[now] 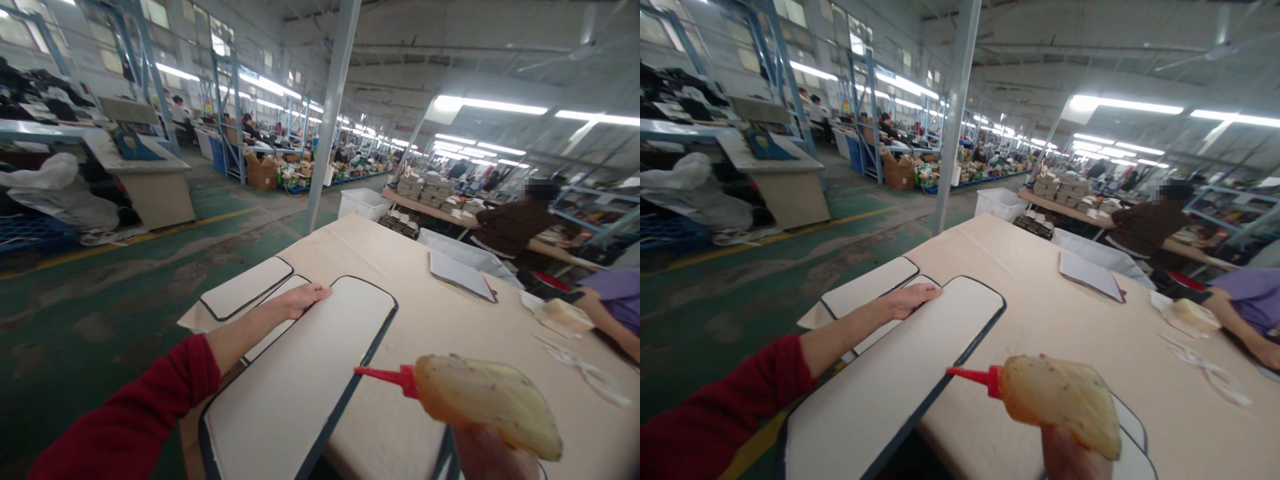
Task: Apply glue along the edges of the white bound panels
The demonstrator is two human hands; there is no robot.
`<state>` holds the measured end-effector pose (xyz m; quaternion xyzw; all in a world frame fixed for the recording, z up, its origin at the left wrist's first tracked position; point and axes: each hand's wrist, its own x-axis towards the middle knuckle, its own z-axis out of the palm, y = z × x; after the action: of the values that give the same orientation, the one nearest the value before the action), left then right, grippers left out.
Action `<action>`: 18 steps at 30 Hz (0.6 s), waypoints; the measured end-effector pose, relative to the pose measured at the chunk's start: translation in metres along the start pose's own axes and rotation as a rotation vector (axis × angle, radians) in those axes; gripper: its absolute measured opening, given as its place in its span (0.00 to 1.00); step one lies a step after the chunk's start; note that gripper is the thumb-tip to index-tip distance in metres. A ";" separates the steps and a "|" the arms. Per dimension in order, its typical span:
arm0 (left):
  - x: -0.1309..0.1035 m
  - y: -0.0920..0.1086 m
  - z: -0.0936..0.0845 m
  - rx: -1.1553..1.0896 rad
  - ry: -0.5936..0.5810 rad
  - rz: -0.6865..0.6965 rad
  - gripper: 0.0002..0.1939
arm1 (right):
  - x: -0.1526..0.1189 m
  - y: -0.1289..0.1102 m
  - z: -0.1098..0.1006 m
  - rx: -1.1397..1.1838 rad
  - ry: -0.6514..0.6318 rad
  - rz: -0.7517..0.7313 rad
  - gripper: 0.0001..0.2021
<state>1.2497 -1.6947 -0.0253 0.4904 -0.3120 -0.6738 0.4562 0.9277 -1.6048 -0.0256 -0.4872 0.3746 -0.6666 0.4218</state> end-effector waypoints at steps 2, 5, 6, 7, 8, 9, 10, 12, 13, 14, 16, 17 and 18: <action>0.001 0.002 0.001 0.003 -0.002 -0.003 0.18 | -0.001 -0.007 0.006 0.029 0.031 0.033 0.37; 0.003 0.004 0.002 0.006 0.000 0.001 0.18 | -0.006 -0.017 0.014 0.041 0.085 0.077 0.37; 0.003 0.004 0.003 0.007 0.004 0.001 0.18 | -0.007 -0.019 0.015 0.043 0.096 0.091 0.36; 0.004 0.005 0.003 0.007 0.008 0.001 0.18 | -0.008 -0.020 0.016 0.047 0.103 0.106 0.36; 0.005 0.005 0.004 0.009 0.011 0.000 0.18 | -0.008 -0.020 0.016 0.051 0.106 0.114 0.36; 0.006 0.006 0.004 0.010 0.012 -0.001 0.18 | -0.008 -0.020 0.016 0.058 0.103 0.108 0.37; 0.007 0.007 0.005 0.012 0.013 -0.002 0.17 | -0.008 -0.019 0.015 0.060 0.107 0.098 0.37; 0.009 0.008 0.005 0.017 0.019 -0.004 0.17 | -0.008 -0.019 0.016 0.060 0.118 0.094 0.38; 0.010 0.009 0.005 0.020 0.023 -0.005 0.16 | -0.009 -0.020 0.017 0.064 0.119 0.104 0.37; 0.011 0.009 0.005 0.023 0.026 -0.006 0.15 | -0.010 -0.022 0.019 0.072 0.117 0.122 0.37; 0.012 0.010 0.005 0.028 0.030 -0.008 0.15 | -0.013 -0.027 0.025 0.095 0.118 0.167 0.35; 0.013 0.011 0.005 0.029 0.031 -0.008 0.14 | -0.015 -0.030 0.027 0.106 0.125 0.176 0.35; 0.013 0.011 0.005 0.031 0.031 -0.009 0.14 | -0.017 -0.033 0.030 0.109 0.137 0.180 0.35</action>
<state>1.2474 -1.7113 -0.0194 0.5091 -0.3132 -0.6632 0.4503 0.9530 -1.5799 0.0056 -0.3811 0.4079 -0.6772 0.4793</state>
